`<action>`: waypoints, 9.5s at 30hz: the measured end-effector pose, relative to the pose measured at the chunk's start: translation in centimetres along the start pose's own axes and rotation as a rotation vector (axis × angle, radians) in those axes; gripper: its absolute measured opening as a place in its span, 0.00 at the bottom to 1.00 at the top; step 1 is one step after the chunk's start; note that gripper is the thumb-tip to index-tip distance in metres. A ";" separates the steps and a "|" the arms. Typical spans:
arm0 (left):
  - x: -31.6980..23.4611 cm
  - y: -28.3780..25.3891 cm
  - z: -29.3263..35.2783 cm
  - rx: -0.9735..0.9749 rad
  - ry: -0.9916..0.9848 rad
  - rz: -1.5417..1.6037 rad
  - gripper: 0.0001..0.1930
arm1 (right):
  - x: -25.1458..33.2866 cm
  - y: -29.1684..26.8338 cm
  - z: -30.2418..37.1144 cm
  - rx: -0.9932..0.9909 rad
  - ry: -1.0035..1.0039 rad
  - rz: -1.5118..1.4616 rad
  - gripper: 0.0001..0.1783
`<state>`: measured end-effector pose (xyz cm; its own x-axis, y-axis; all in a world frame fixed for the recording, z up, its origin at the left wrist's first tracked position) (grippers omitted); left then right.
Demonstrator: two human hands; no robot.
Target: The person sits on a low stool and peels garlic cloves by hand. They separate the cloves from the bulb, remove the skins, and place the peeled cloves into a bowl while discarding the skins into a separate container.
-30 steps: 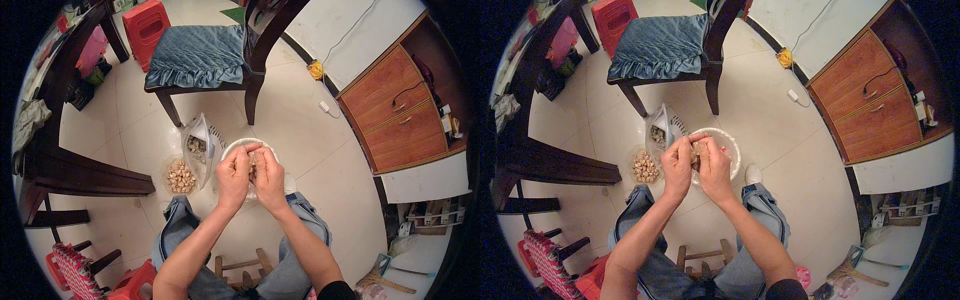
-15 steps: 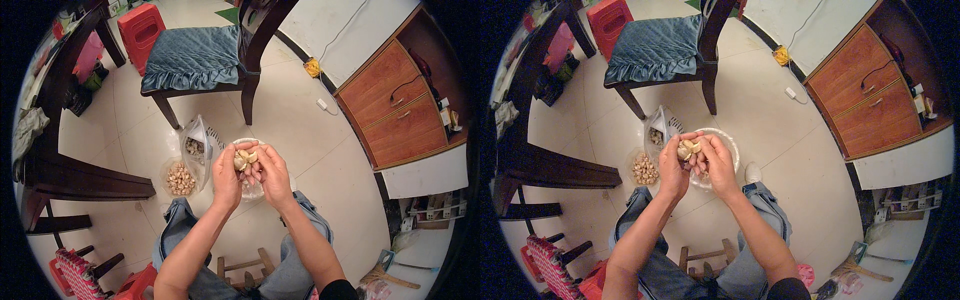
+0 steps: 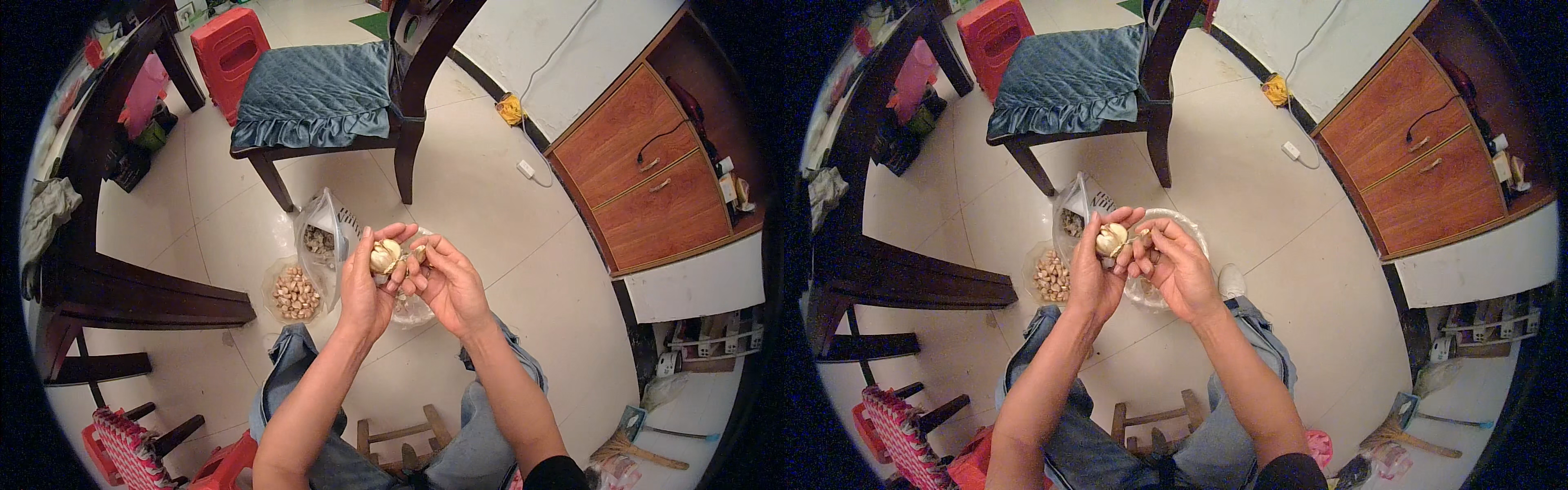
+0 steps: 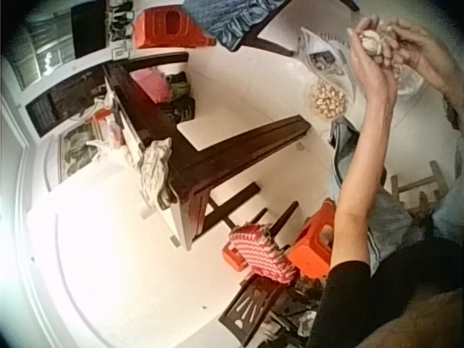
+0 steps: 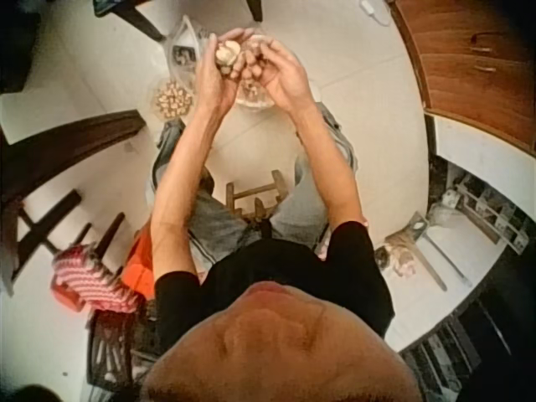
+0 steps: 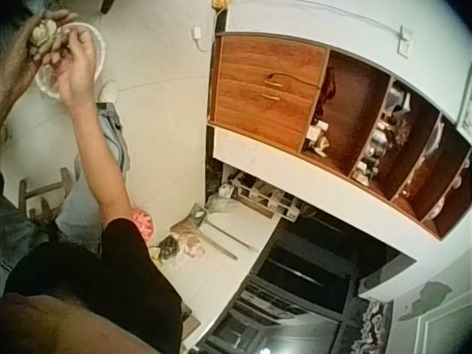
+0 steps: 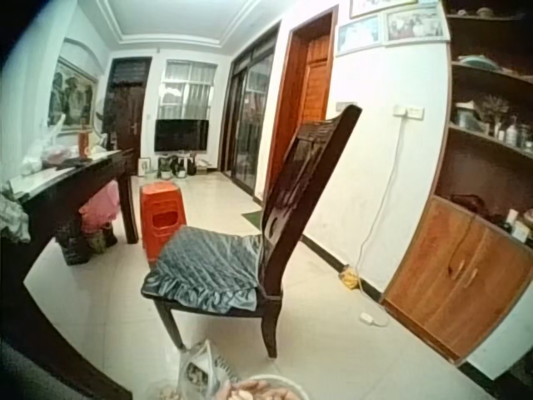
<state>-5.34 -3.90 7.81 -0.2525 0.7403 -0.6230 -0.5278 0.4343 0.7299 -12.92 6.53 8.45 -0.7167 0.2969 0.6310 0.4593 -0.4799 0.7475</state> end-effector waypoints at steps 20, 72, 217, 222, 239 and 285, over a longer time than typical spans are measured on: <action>-0.7 -1.0 -0.3 -0.031 -0.032 0.001 0.23 | 0.9 -0.6 -0.3 -0.074 -0.105 0.378 0.17; -0.2 0.2 0.1 0.000 0.080 -0.226 0.23 | -1.1 0.7 -0.2 -0.107 0.053 0.156 0.12; -1.5 0.1 -0.4 0.031 0.456 -0.893 0.05 | 0.3 -1.4 -0.2 -0.114 0.089 -0.004 0.17; -1.3 -0.5 -0.7 -0.056 -0.054 -0.282 0.15 | 0.5 -1.8 -0.2 -0.130 0.060 -0.109 0.15; -0.2 0.0 -1.2 0.197 -0.124 0.177 0.25 | 2.1 -1.5 0.4 -0.217 0.002 0.444 0.14; -2.2 -1.8 -0.7 -0.016 0.106 0.287 0.21 | -8.7 -0.5 -4.3 -0.328 -0.039 0.212 0.16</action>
<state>-4.46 -6.66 7.68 -0.4755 0.7736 -0.4188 -0.4355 0.2067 0.8761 -9.20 0.64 1.67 -0.6008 0.1906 0.7764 0.3981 -0.7708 0.4973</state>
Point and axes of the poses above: each hand's wrist, its own z-axis away from the middle knuckle, its own y-axis out of the palm, x = y × z, the point moved 2 cm from there along -z, towards the middle knuckle, and after that the axes turned 1 degree about -x, right-handed, at the moved point
